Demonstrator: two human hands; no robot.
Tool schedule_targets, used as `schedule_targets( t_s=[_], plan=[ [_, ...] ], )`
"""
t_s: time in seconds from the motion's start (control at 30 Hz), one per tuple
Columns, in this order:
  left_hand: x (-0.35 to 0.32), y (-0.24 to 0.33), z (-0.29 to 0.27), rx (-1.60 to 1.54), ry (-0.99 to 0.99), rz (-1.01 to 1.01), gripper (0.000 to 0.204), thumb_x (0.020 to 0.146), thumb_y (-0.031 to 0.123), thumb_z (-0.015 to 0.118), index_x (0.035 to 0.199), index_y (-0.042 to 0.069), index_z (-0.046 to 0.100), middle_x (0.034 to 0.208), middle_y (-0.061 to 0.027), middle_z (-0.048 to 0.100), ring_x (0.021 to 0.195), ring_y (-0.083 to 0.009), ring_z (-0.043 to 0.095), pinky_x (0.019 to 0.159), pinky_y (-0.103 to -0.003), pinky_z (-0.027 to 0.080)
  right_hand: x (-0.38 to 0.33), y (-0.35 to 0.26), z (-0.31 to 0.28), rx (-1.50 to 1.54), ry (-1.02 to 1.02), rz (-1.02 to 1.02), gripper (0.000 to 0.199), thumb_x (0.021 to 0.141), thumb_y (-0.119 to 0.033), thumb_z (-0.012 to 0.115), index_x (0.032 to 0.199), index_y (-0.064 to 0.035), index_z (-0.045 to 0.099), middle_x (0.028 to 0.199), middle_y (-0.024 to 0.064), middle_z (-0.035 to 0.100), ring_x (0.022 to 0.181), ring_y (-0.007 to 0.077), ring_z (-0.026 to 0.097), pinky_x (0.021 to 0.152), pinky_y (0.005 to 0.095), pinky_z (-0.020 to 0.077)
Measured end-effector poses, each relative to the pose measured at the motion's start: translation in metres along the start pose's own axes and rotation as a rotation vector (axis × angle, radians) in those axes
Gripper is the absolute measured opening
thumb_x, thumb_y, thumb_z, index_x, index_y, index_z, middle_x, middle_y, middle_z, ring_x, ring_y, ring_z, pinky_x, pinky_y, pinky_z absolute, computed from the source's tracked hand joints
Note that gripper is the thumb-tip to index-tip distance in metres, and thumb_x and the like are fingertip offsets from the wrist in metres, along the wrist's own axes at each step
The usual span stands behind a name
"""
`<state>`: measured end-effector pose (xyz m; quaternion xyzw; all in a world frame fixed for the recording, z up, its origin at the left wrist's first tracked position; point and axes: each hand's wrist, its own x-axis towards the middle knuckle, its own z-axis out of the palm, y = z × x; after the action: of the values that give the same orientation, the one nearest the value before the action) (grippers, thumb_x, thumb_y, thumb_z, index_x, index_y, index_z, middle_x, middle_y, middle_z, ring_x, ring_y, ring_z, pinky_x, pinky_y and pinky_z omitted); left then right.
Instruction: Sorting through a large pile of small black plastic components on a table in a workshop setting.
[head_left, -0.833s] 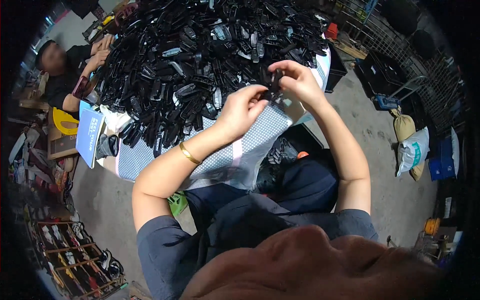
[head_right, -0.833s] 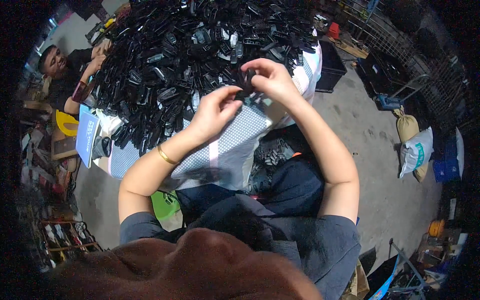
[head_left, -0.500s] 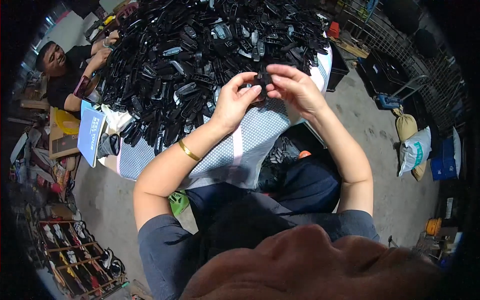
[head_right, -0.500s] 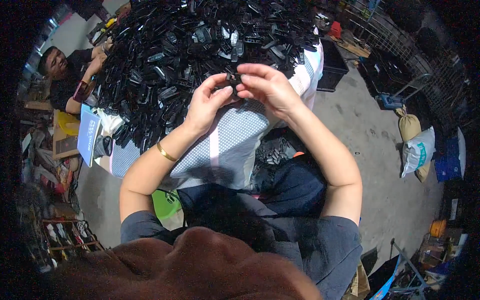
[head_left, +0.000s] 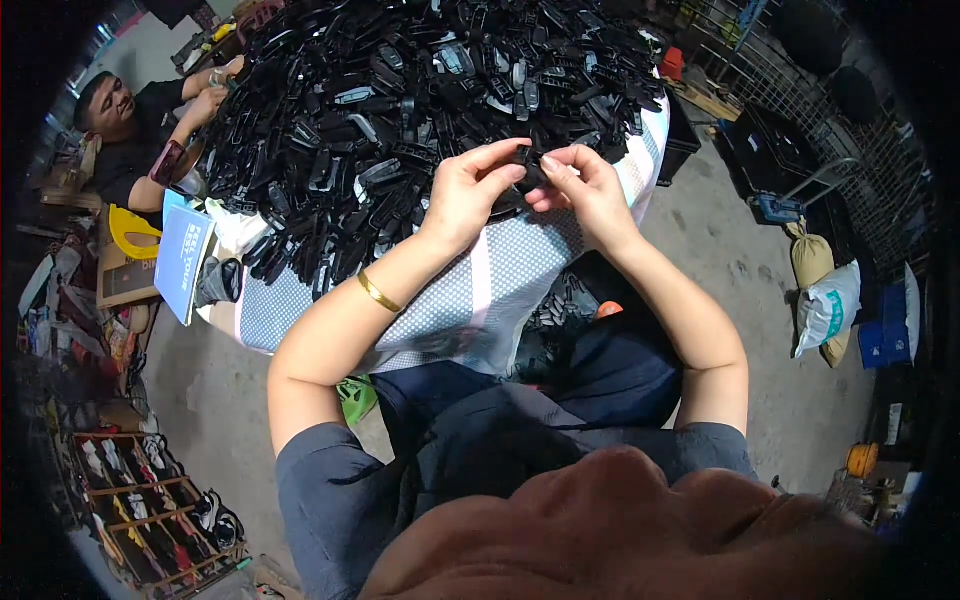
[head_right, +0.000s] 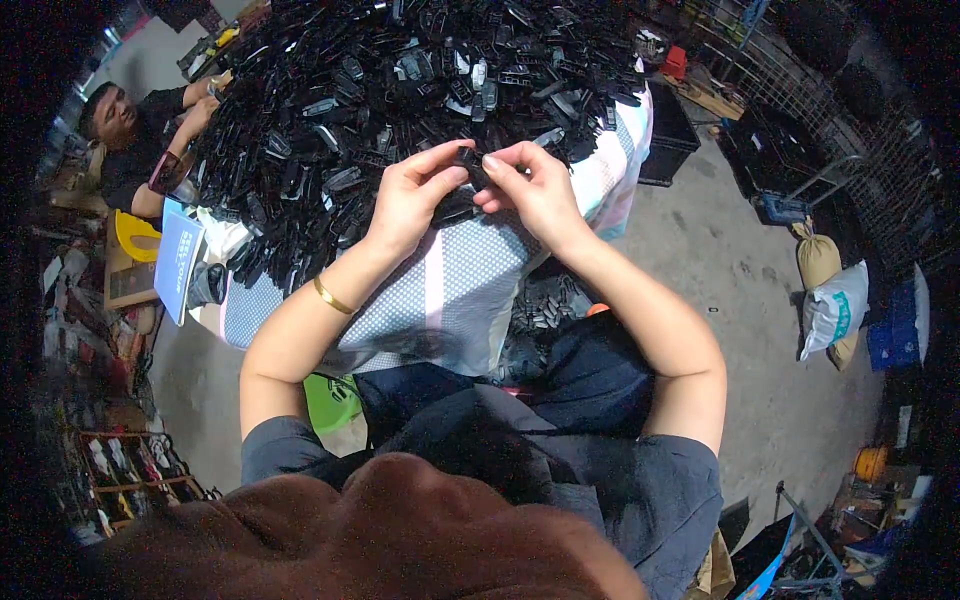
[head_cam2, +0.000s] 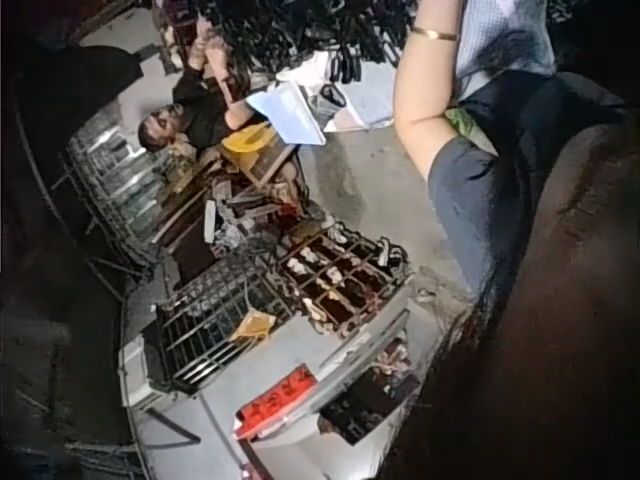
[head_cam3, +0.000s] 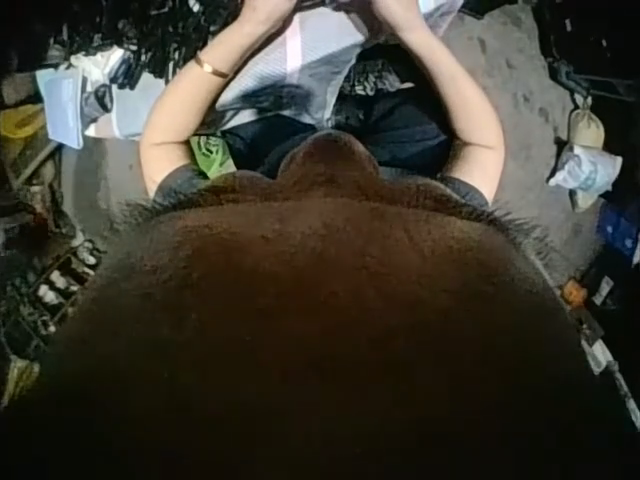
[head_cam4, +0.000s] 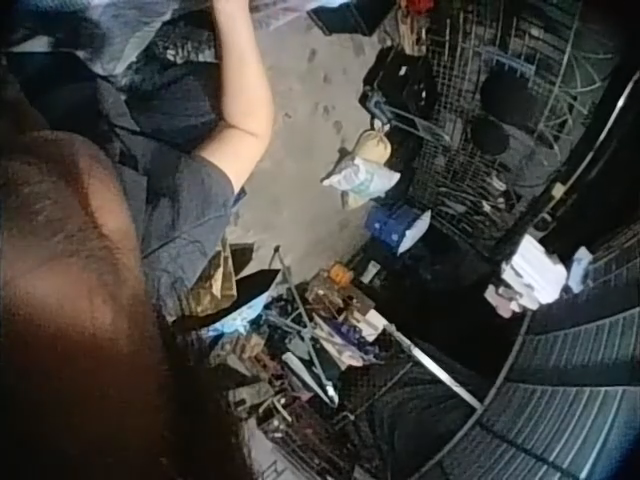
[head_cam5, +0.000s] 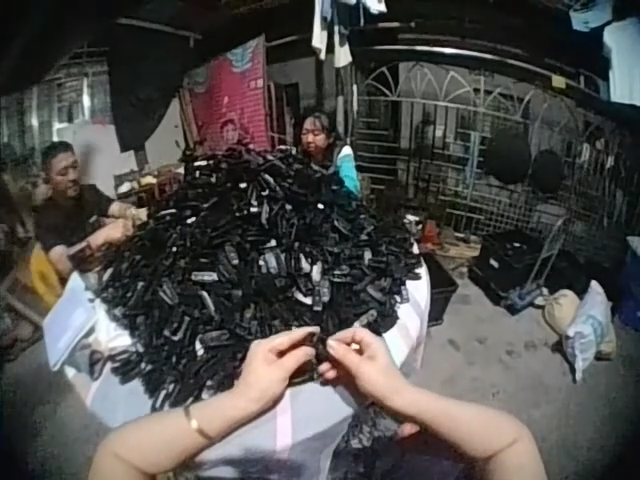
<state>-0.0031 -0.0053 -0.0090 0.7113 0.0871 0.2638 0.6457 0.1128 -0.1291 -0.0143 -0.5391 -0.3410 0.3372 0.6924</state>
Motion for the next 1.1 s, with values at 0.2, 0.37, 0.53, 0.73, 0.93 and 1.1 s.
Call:
schedule_targets(
  t_s=[0.2,0.37,0.53,0.73,0.93,1.1],
  plan=[
    [-0.002,0.006,0.008,-0.148,0.016,0.026,0.031,0.085,0.006,0.056,0.114,-0.002,0.055,0.104,-0.0079,0.061,0.09,-0.0105,0.057,0.081,-0.023,0.045,-0.005,0.008,0.01,-0.225,0.079,-0.228,0.019,0.087,-0.011,0.056,0.098,0.0016,0.047,0.09,0.0077,0.056,0.07,0.012,0.061,0.058,0.0239,0.0531],
    [0.004,0.009,0.0,-0.455,-0.111,-0.069,0.027,0.089,0.014,0.052,0.111,-0.001,0.057,0.101,-0.0079,0.062,0.095,-0.0142,0.056,0.087,-0.026,0.043,-0.004,-0.002,0.001,-0.443,-0.118,-0.172,0.03,0.085,-0.016,0.061,0.106,0.0015,0.049,0.083,0.0033,0.058,0.065,0.0075,0.057,0.056,0.0201,0.0473],
    [0.003,0.006,-0.005,-0.348,-0.187,0.009,0.028,0.09,0.013,0.05,0.114,-0.002,0.053,0.105,-0.0104,0.06,0.098,-0.0165,0.057,0.09,-0.029,0.043,-0.008,-0.005,0.006,-0.757,0.02,-0.583,0.017,0.078,-0.012,0.065,0.083,0.0037,0.061,0.068,0.0067,0.058,0.059,0.0086,0.054,0.052,0.0239,0.0424],
    [0.009,0.019,-0.01,-0.256,-0.288,-0.092,0.028,0.089,0.015,0.052,0.112,-0.001,0.054,0.105,-0.0098,0.06,0.097,-0.015,0.056,0.088,-0.028,0.044,-0.012,-0.037,-0.007,-0.834,-0.221,-0.22,0.028,0.078,-0.023,0.065,0.077,0.0046,0.06,0.059,0.0045,0.053,0.056,0.0082,0.047,0.049,0.0271,0.0365],
    [0.017,0.045,-0.041,0.786,-0.084,0.291,0.018,0.079,0.015,0.063,0.091,0.003,0.064,0.091,-0.0073,0.061,0.085,-0.0182,0.056,0.078,-0.028,0.044,-0.021,-0.053,-0.022,-1.149,-0.816,-0.118,0.027,0.072,-0.024,0.07,0.082,0.0002,0.063,0.068,0.0145,0.061,0.063,0.0248,0.06,0.057,0.0329,0.0451],
    [0.005,0.042,-0.027,1.147,-0.314,0.306,0.019,0.071,0.021,0.067,0.077,0.003,0.066,0.075,-0.0109,0.06,0.078,-0.0266,0.052,0.074,-0.035,0.042,-0.003,-0.035,-0.026,-1.08,-0.493,-0.392,0.024,0.074,-0.02,0.068,0.086,-0.0003,0.063,0.078,0.0132,0.063,0.067,0.0247,0.062,0.06,0.0335,0.0475]
  ],
)
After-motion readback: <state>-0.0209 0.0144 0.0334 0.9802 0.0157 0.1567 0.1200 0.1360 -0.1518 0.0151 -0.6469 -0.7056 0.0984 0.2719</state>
